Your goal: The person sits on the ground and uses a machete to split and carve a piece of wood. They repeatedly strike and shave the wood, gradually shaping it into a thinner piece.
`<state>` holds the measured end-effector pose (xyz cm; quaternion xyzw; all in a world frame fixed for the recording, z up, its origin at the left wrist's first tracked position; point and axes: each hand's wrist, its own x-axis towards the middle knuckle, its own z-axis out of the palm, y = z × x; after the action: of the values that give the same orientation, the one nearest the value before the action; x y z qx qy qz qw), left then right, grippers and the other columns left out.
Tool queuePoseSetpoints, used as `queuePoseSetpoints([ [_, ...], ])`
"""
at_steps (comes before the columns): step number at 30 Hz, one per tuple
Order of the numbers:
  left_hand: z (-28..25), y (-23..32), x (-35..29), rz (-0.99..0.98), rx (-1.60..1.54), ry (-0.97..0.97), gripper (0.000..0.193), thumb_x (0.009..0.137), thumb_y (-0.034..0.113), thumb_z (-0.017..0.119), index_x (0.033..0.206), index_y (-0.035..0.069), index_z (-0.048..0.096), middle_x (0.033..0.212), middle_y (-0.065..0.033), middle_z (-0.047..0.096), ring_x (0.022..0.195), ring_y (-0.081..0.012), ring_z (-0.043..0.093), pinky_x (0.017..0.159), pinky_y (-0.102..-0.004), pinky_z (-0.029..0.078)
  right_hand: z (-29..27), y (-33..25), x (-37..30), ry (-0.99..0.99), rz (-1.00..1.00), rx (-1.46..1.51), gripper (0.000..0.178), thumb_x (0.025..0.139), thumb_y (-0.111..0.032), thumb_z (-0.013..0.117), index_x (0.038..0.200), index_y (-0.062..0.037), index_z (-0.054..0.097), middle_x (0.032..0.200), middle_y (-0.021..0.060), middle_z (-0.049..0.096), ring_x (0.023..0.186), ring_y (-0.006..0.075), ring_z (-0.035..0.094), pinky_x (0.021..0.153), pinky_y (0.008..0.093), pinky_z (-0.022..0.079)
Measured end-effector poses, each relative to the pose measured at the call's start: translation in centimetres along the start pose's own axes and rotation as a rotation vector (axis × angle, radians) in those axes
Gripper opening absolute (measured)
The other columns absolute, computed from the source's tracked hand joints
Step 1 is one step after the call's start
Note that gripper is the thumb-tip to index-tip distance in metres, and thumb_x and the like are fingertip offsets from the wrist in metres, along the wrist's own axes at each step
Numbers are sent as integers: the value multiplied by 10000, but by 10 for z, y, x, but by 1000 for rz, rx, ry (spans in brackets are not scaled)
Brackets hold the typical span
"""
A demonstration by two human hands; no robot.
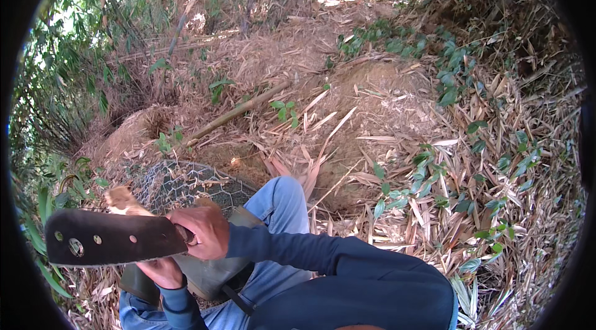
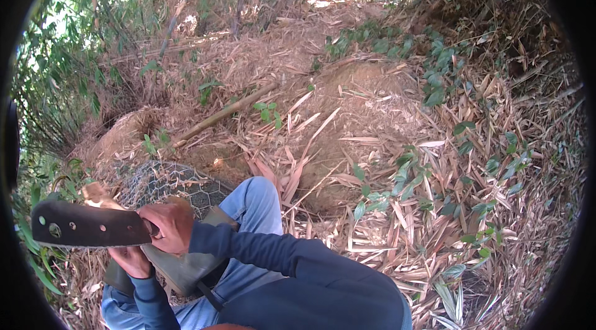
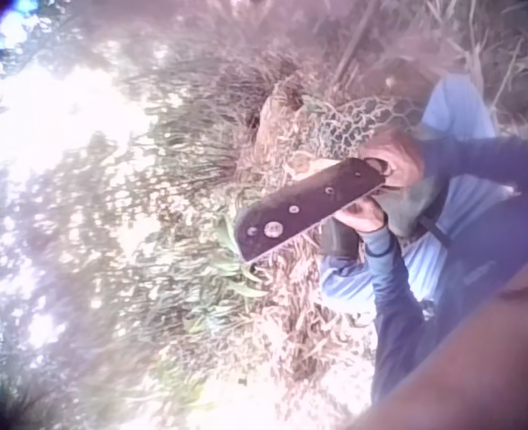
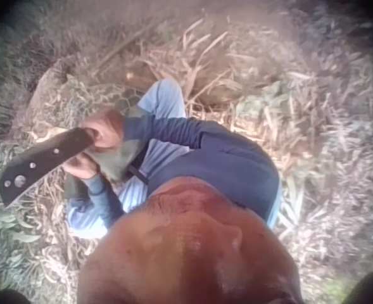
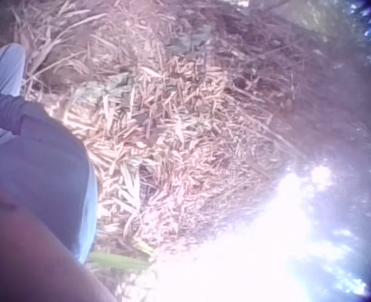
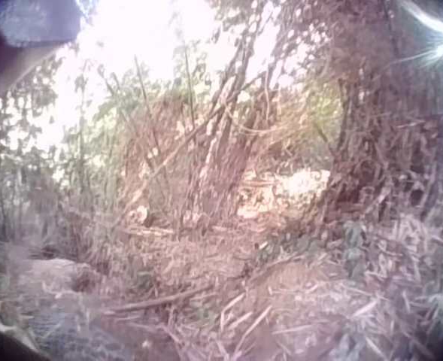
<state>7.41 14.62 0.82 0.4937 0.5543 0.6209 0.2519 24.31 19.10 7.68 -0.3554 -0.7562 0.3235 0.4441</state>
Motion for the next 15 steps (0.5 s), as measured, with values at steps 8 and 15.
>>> queuePoseSetpoints([
  [8, -5, -17, 0, -69, -137, 188, 417, 1008, 105, 523, 1361, -61, 374, 1274, -220, 561, 1151, -259, 566, 1007, -388, 452, -29, 6, -28, -74, 489, 195, 267, 795, -170, 751, 973, -38, 602, 745, 92, 594, 685, 156, 640, 594, 313, 490],
  [15, -25, -26, -34, -271, 20, 247, 271, 982, 113, 601, 1187, -58, 558, 1142, -163, 655, 1017, -190, 624, 908, -324, 516, -17, 53, -109, -127, 1049, 291, 317, 810, -255, 737, 921, 22, 627, 728, 99, 644, 629, 168, 625, 609, 337, 512],
])
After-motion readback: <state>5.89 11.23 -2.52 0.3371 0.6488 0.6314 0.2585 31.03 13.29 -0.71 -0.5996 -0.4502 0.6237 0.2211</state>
